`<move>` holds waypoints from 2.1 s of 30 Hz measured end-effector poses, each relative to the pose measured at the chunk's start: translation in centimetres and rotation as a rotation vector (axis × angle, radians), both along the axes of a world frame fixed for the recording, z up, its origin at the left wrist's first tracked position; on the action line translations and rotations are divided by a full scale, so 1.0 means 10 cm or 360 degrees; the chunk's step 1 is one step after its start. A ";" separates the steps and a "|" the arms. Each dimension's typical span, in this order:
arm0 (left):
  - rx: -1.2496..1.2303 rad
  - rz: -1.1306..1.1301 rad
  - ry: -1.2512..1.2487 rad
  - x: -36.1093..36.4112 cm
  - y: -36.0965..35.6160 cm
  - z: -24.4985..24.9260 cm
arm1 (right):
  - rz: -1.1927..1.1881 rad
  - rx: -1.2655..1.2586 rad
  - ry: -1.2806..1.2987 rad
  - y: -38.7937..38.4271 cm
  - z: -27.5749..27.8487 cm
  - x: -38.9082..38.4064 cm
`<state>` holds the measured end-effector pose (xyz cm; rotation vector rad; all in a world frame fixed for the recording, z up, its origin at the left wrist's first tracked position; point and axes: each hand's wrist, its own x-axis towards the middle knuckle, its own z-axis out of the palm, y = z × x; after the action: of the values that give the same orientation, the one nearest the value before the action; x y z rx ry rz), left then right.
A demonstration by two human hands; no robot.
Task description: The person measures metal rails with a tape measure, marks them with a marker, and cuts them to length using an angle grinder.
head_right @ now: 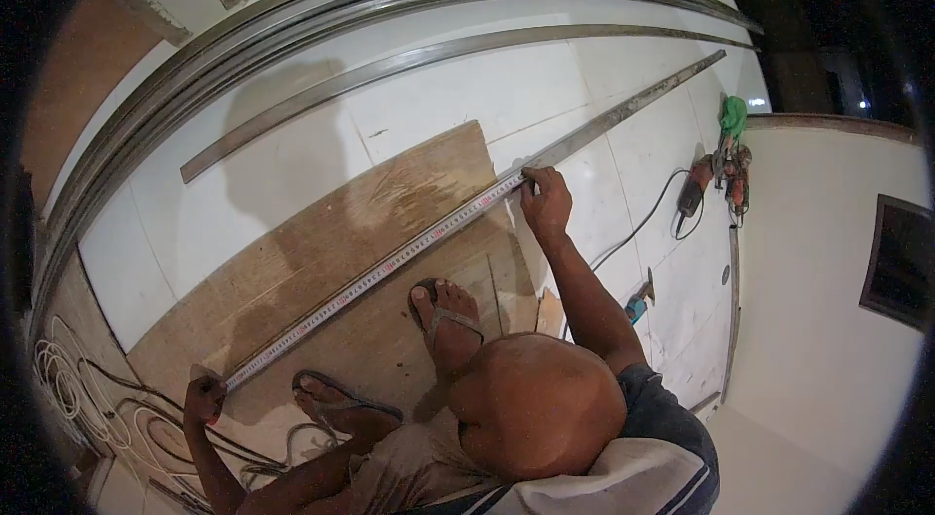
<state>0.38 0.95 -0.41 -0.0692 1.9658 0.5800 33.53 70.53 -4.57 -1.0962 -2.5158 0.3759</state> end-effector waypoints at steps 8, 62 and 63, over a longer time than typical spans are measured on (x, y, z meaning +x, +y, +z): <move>0.0011 0.0008 -0.0033 -0.07 -0.19 -0.21 | 0.0077 0.0131 0.0041 0.01 -0.04 -0.05; 0.0056 0.0049 -0.0073 -0.07 -0.23 -0.21 | -0.0026 0.0143 0.0091 -0.02 -0.05 -0.11; 0.0013 0.0076 -0.0115 -0.07 -0.18 -0.16 | -0.0031 0.0127 0.0072 -0.02 -0.04 -0.12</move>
<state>-0.34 -0.82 -1.98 -0.1305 1.8957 0.6088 32.36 70.33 -4.97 -1.0685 -2.4567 0.2891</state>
